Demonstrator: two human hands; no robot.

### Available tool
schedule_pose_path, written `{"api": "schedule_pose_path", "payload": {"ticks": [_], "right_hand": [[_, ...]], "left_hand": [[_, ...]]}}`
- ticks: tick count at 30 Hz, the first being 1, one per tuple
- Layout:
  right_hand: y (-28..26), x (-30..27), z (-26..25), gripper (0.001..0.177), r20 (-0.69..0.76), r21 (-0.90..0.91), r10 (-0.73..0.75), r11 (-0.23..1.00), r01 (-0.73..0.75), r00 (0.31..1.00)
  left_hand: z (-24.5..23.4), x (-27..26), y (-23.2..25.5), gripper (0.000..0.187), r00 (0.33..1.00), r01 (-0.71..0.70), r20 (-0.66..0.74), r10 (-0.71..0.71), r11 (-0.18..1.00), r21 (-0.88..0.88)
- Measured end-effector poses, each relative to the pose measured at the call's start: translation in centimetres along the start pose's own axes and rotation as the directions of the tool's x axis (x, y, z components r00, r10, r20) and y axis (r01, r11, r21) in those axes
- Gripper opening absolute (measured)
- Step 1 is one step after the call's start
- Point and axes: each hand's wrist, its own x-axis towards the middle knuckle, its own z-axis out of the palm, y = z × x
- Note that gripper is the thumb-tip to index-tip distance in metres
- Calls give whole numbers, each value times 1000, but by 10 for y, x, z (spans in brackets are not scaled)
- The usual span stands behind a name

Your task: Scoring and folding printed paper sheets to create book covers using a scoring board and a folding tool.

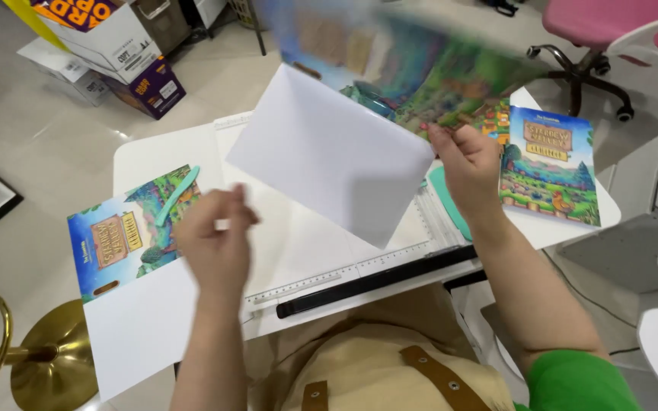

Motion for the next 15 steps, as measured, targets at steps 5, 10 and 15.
{"api": "schedule_pose_path", "payload": {"ticks": [5,10,15], "right_hand": [[-4,-18,34,14,-97,418,301,877,-236,949],[-77,-42,59,19,149,682,438,604,-412,887],[-83,-67,73,21,373,758,634,214,-617,678]], "left_hand": [[46,-19,28,19,926,281,260,-274,960,11],[54,-14,48,65,826,443,397,-402,896,-14],[83,-41,10,72,862,491,410,-299,694,-527]]}}
